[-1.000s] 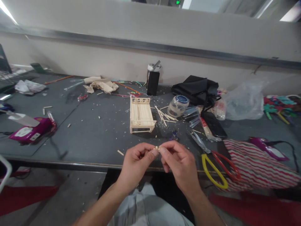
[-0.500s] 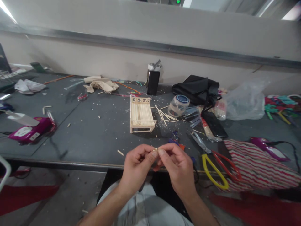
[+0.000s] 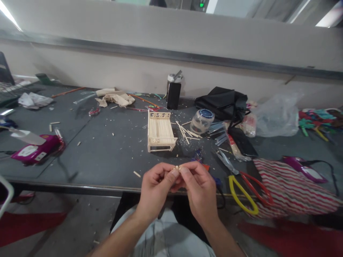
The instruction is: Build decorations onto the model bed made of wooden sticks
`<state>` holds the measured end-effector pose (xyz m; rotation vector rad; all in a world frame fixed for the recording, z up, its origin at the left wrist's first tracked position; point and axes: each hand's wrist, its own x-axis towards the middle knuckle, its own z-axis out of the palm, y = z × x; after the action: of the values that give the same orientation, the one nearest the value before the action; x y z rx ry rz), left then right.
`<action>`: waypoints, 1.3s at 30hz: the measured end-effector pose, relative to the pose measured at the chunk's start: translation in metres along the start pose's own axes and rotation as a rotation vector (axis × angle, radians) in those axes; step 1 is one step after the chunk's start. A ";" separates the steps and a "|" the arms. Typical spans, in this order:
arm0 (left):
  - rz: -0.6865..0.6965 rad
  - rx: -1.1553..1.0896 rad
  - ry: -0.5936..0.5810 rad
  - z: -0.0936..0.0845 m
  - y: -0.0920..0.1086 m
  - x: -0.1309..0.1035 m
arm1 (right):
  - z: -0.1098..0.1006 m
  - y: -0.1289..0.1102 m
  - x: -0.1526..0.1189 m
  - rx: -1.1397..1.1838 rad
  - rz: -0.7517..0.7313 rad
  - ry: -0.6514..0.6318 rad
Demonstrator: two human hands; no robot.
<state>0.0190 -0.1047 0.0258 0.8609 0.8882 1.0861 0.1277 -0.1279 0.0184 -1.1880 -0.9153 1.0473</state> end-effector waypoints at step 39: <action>-0.070 -0.014 0.003 -0.013 -0.011 0.006 | -0.006 -0.008 0.009 -0.227 0.014 -0.035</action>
<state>0.0125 -0.1001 0.0099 0.8114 0.9058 1.0313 0.1376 -0.1215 0.0259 -1.3687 -1.0765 0.9970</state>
